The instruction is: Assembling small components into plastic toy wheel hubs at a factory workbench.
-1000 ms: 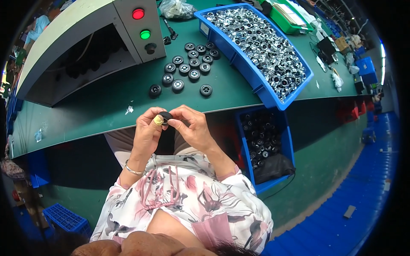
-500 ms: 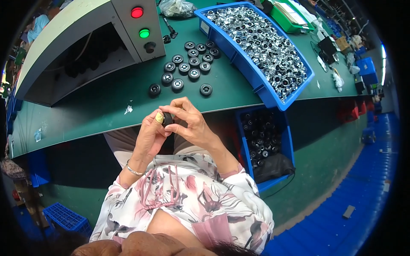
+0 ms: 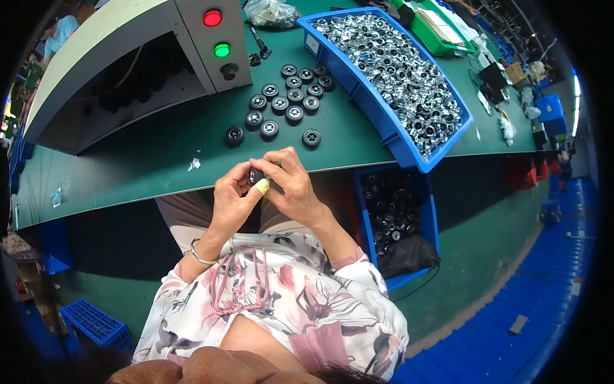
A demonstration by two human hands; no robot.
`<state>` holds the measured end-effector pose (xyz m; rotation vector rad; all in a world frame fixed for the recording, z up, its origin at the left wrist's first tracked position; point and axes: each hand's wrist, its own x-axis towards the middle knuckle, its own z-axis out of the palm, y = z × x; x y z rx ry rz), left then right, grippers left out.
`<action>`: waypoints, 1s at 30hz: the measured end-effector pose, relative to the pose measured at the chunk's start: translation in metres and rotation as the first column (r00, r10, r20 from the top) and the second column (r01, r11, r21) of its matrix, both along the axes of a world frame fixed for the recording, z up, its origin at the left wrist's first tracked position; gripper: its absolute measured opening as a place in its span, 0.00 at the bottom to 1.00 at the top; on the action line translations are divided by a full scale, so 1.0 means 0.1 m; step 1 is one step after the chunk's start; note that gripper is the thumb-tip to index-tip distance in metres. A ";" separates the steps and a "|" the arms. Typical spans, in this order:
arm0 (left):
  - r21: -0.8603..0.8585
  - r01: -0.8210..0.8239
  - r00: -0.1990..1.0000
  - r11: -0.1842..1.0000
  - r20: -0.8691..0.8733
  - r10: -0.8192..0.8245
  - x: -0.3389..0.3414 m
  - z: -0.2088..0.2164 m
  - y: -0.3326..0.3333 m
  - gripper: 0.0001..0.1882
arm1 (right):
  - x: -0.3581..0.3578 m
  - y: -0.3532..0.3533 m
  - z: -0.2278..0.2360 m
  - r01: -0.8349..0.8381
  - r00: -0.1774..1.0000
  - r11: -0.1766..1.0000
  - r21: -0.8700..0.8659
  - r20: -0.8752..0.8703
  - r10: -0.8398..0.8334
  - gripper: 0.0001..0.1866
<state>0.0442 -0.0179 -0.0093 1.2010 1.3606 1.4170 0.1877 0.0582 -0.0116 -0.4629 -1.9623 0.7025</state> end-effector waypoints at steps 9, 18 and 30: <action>0.052 0.064 0.976 0.997 0.203 -0.073 0.06 0.07 0.00 0.18 | 0.01 0.04 0.03 0.024 1.000 0.995 0.095 -0.007 -0.023 0.30; 0.064 0.178 0.853 0.982 0.487 -0.187 0.01 0.05 0.01 0.21 | -0.02 0.00 0.11 0.082 0.996 0.991 0.103 0.018 -0.084 0.29; 0.083 0.306 0.596 0.949 0.760 -0.258 0.01 0.07 -0.03 0.27 | 0.04 0.04 0.19 0.056 0.994 0.998 0.039 0.088 -0.059 0.29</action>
